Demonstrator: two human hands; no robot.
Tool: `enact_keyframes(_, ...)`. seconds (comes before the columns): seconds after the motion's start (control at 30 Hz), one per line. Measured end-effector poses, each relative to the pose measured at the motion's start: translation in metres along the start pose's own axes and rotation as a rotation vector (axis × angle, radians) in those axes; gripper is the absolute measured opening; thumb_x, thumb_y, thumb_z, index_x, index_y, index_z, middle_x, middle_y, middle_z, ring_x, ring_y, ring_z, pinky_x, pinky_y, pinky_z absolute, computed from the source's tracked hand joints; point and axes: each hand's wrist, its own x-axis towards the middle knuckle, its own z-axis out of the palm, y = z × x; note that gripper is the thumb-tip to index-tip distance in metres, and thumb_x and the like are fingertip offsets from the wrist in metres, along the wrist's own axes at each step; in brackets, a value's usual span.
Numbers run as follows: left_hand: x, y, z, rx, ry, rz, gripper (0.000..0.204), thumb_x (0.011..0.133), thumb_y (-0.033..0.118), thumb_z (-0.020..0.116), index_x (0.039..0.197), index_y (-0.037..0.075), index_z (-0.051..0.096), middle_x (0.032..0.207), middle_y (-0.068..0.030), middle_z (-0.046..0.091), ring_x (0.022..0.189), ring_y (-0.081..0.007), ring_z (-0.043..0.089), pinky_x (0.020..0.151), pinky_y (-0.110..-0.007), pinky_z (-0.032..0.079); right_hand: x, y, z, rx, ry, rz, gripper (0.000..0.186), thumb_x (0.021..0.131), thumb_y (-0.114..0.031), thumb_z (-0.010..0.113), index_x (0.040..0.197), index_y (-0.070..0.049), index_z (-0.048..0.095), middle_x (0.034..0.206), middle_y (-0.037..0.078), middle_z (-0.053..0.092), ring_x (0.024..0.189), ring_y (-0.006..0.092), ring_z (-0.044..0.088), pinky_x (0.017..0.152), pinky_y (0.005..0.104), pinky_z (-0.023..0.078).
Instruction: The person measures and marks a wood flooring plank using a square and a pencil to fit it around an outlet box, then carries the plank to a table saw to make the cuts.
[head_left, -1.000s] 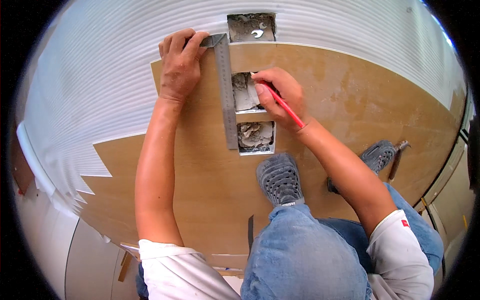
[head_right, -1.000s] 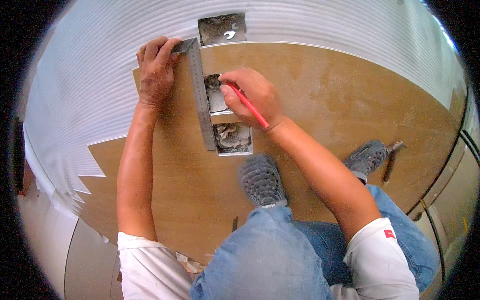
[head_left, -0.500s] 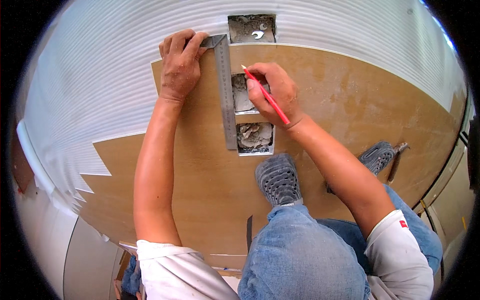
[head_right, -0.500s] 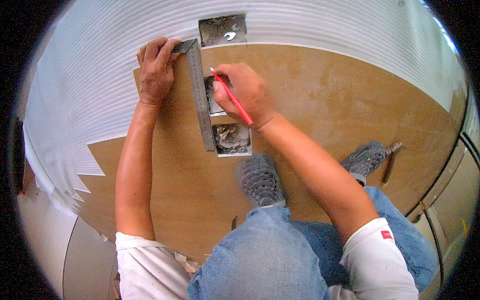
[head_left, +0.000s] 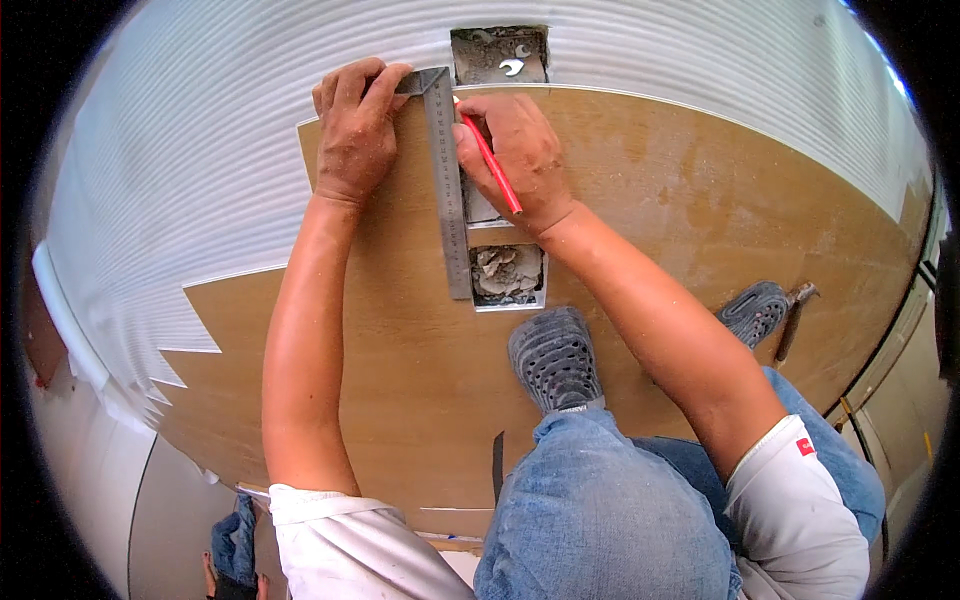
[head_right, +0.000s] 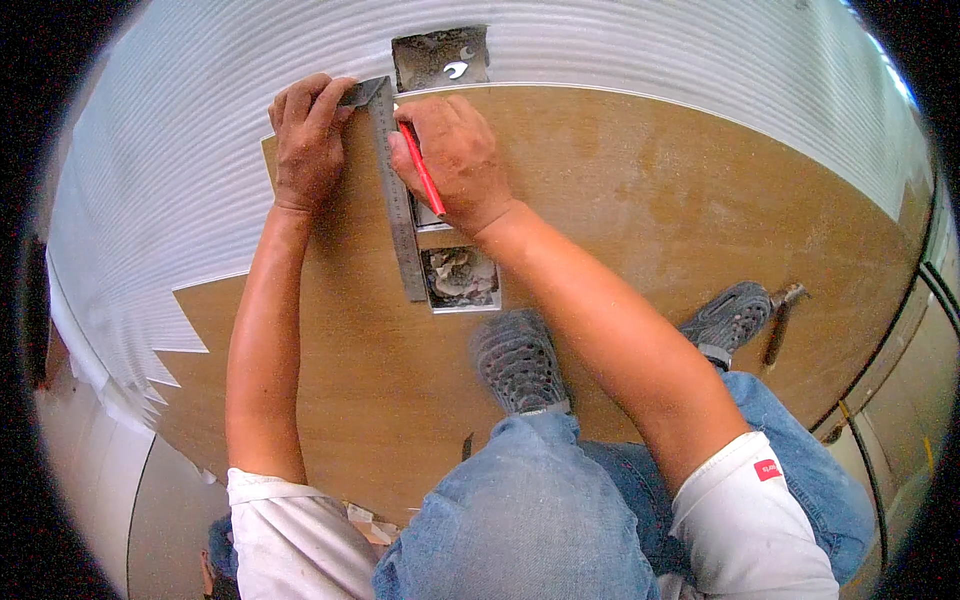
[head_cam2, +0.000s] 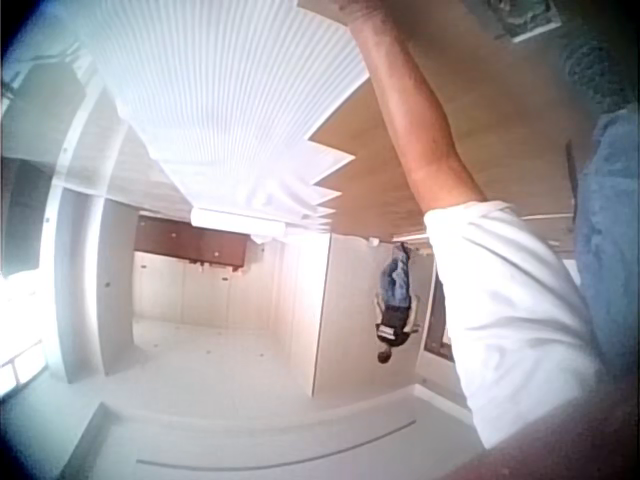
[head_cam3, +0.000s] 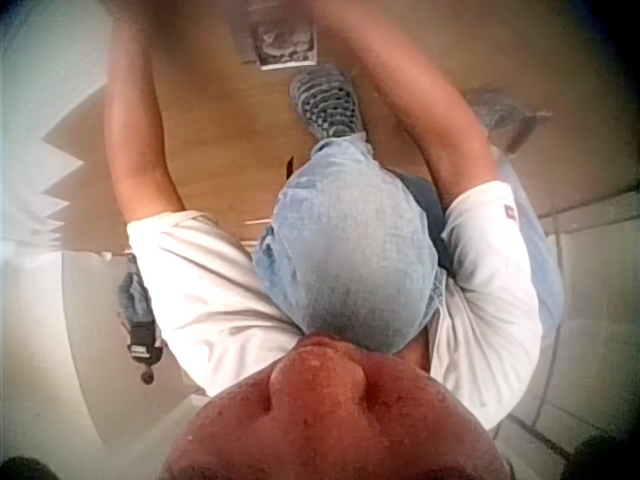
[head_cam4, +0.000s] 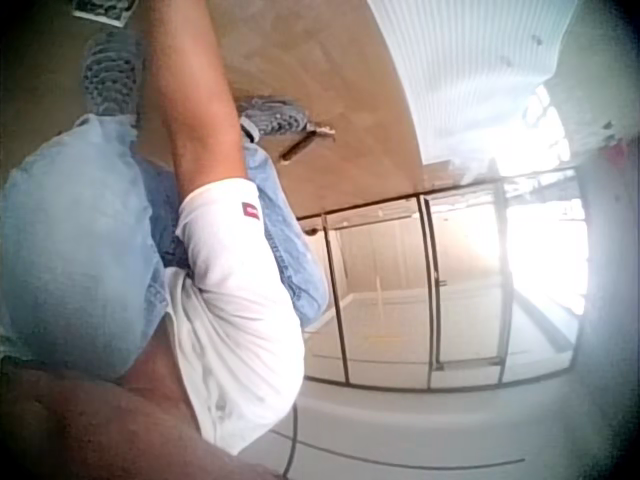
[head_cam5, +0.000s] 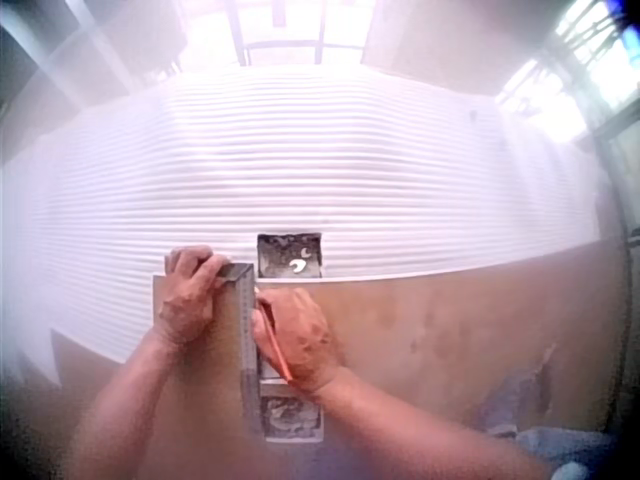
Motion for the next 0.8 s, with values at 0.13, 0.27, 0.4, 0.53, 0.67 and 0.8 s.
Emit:
enact_keyframes(0.13,0.001,0.001,0.000,-0.006,0.004,0.000,0.036,0.082,0.004,0.072,0.116,0.015,0.070,0.112,-0.0025,0.060,0.109,-0.0257,0.055,0.095,-0.040,0.040,-0.002,0.002,0.000,0.002,-0.020,0.012,0.023,0.089,-0.022,0.068,0.105,-0.006,0.064,0.094,0.012,0.065,0.088,0.0342,0.062,0.081,0.0446,0.051)
enact_keyframes(0.27,0.002,0.002,-0.001,0.004,0.009,0.010,0.035,0.082,0.003,0.071,0.115,0.014,0.070,0.111,-0.0028,0.060,0.108,-0.0258,0.055,0.094,-0.040,0.040,0.000,0.003,0.001,-0.007,-0.015,-0.013,0.019,0.088,-0.020,0.067,0.101,-0.006,0.064,0.092,0.012,0.064,0.087,0.0339,0.061,0.079,0.0443,0.050)
enact_keyframes(0.4,0.002,0.001,-0.001,-0.008,0.002,0.006,0.034,0.082,0.004,0.072,0.115,0.014,0.070,0.111,-0.0024,0.060,0.107,-0.0258,0.055,0.094,-0.040,0.040,-0.001,0.003,-0.003,0.037,-0.040,0.012,0.015,0.088,-0.019,0.064,0.095,-0.006,0.062,0.087,0.013,0.062,0.084,0.0345,0.060,0.076,0.0453,0.050)
enact_keyframes(0.53,0.001,0.003,-0.003,0.003,-0.007,0.006,0.034,0.083,0.004,0.071,0.115,0.014,0.070,0.111,-0.0026,0.060,0.107,-0.0261,0.055,0.094,-0.039,0.040,-0.001,0.001,-0.005,0.043,-0.035,0.013,0.013,0.088,-0.019,0.063,0.093,-0.006,0.061,0.084,0.013,0.060,0.081,0.0348,0.059,0.074,0.0458,0.049)
enact_keyframes(0.67,0.004,0.005,-0.002,-0.003,-0.003,0.012,0.034,0.083,0.005,0.072,0.115,0.014,0.070,0.110,-0.0027,0.060,0.107,-0.0261,0.055,0.094,-0.039,0.040,0.000,0.001,-0.011,0.113,-0.033,0.072,0.015,0.090,-0.020,0.063,0.094,-0.006,0.063,0.087,0.014,0.062,0.084,0.0358,0.061,0.076,0.0450,0.051)
enact_keyframes(0.8,0.002,0.006,-0.003,0.003,-0.006,0.013,0.034,0.083,0.004,0.071,0.116,0.015,0.070,0.110,-0.0026,0.060,0.107,-0.0258,0.055,0.094,-0.039,0.040,-0.004,0.001,-0.037,0.253,0.010,0.290,0.018,0.094,-0.021,0.061,0.100,-0.004,0.066,0.093,0.015,0.065,0.088,0.0340,0.064,0.080,0.0426,0.052)
